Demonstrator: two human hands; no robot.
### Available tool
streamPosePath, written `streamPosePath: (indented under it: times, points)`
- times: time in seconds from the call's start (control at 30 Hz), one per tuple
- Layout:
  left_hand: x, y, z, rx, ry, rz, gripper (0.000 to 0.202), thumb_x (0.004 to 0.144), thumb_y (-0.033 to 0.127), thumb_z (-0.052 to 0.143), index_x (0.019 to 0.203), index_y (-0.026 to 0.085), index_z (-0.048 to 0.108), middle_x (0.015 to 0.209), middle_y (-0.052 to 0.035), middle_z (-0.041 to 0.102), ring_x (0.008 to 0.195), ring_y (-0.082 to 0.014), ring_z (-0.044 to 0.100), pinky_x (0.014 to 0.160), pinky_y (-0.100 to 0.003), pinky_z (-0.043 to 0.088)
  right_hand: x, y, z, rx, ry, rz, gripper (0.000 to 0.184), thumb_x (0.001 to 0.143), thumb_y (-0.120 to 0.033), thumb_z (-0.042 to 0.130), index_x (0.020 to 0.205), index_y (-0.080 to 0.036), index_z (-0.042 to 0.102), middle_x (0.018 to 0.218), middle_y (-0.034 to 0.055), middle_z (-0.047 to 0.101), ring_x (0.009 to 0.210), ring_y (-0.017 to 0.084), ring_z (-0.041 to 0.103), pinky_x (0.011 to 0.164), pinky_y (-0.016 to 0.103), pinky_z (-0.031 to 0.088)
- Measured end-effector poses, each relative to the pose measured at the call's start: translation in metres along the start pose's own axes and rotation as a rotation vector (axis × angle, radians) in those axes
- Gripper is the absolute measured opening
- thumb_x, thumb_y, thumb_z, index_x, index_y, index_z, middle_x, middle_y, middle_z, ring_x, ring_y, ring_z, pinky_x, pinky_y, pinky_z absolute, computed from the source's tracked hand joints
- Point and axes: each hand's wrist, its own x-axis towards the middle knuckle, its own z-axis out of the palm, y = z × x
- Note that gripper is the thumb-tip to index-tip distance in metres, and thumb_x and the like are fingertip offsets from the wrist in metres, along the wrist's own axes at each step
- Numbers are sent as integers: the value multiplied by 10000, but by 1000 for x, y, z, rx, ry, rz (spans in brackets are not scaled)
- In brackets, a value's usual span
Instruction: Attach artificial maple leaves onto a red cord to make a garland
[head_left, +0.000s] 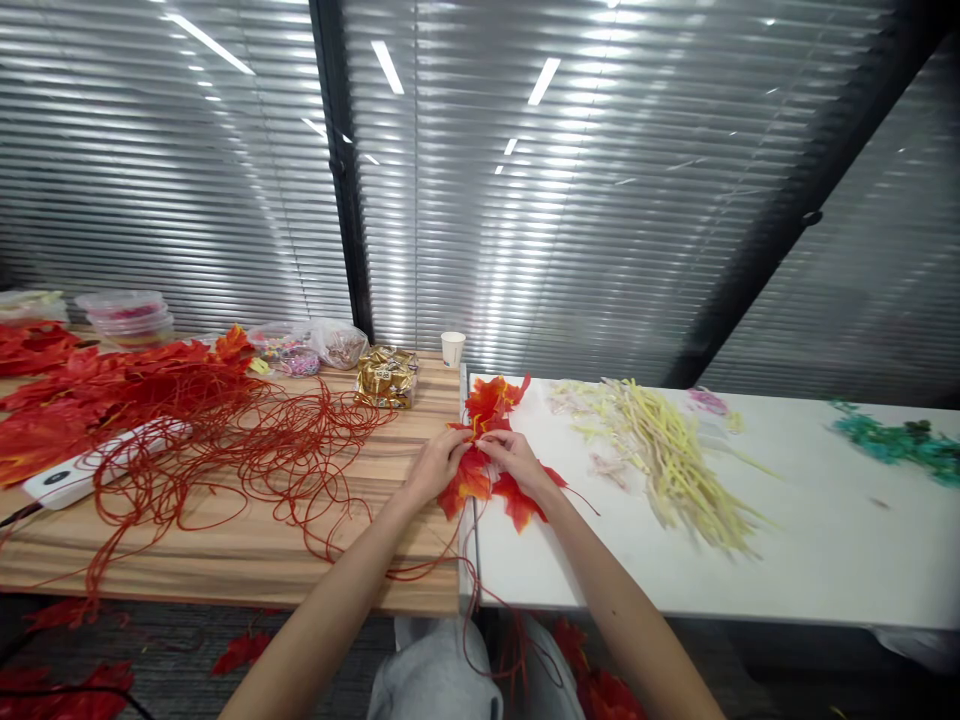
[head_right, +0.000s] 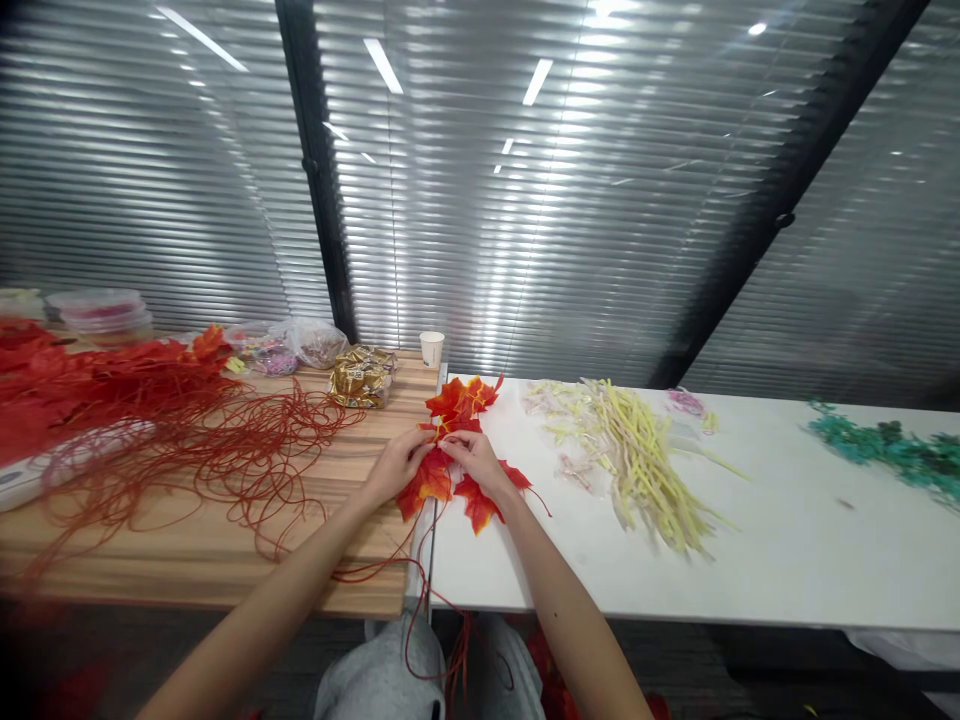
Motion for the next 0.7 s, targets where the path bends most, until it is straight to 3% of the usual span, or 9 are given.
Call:
streamPosePath:
  times: [0.7]
  points:
    - [1, 1, -1, 4, -23, -3, 250, 847, 223, 399, 1021, 184, 575, 994, -70, 625, 896, -173, 575, 789, -300, 455, 1, 3, -1, 13, -22, -27, 187, 688, -341, 629, 760, -171, 660, 755, 20, 630, 671, 124, 525, 629, 253, 400]
